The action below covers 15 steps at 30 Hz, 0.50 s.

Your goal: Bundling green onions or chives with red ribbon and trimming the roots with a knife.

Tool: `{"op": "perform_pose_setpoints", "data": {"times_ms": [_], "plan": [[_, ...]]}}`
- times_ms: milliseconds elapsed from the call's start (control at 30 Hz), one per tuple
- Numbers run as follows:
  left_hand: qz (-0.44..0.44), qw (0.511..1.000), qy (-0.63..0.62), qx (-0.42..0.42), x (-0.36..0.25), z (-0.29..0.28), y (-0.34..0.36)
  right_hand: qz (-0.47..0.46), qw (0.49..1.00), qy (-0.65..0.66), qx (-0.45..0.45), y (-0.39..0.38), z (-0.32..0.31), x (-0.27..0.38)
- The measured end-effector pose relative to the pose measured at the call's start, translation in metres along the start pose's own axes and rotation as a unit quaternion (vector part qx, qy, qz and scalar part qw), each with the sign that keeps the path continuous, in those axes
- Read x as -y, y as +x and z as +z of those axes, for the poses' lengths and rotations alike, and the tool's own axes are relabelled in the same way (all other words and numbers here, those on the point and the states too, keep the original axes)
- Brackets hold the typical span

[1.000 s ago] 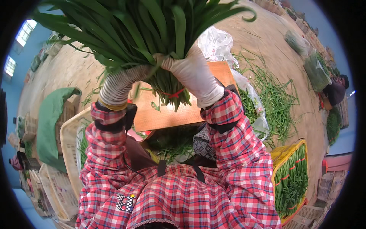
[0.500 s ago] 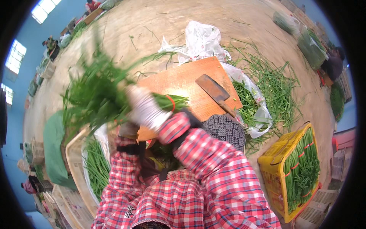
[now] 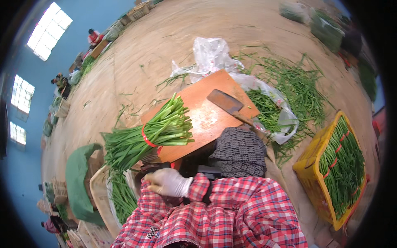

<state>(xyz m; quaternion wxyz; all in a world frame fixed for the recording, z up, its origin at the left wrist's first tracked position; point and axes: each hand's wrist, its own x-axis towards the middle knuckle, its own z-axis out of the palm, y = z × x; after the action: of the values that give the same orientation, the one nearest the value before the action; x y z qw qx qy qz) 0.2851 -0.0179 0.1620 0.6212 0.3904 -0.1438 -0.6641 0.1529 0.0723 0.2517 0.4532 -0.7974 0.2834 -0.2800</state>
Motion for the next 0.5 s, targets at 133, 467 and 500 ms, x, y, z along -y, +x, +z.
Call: {"op": "perform_pose_setpoints", "data": {"times_ms": [133, 467, 500], "plan": [[-0.03, 0.998, -0.049, 0.023, 0.027, 0.023, 0.02, 0.141, 0.925, 0.28, -0.215, -0.046, -0.039, -0.016], [-0.077, 0.988, -0.103, 0.083, 0.096, 0.081, 0.029, -0.064, 0.776, 0.496, -0.384, -0.113, -0.073, -0.016], [-0.076, 0.987, -0.107, 0.09, 0.1, 0.084, 0.028, -0.049, 0.769, 0.493, -0.404, -0.115, -0.075, -0.017]]}}
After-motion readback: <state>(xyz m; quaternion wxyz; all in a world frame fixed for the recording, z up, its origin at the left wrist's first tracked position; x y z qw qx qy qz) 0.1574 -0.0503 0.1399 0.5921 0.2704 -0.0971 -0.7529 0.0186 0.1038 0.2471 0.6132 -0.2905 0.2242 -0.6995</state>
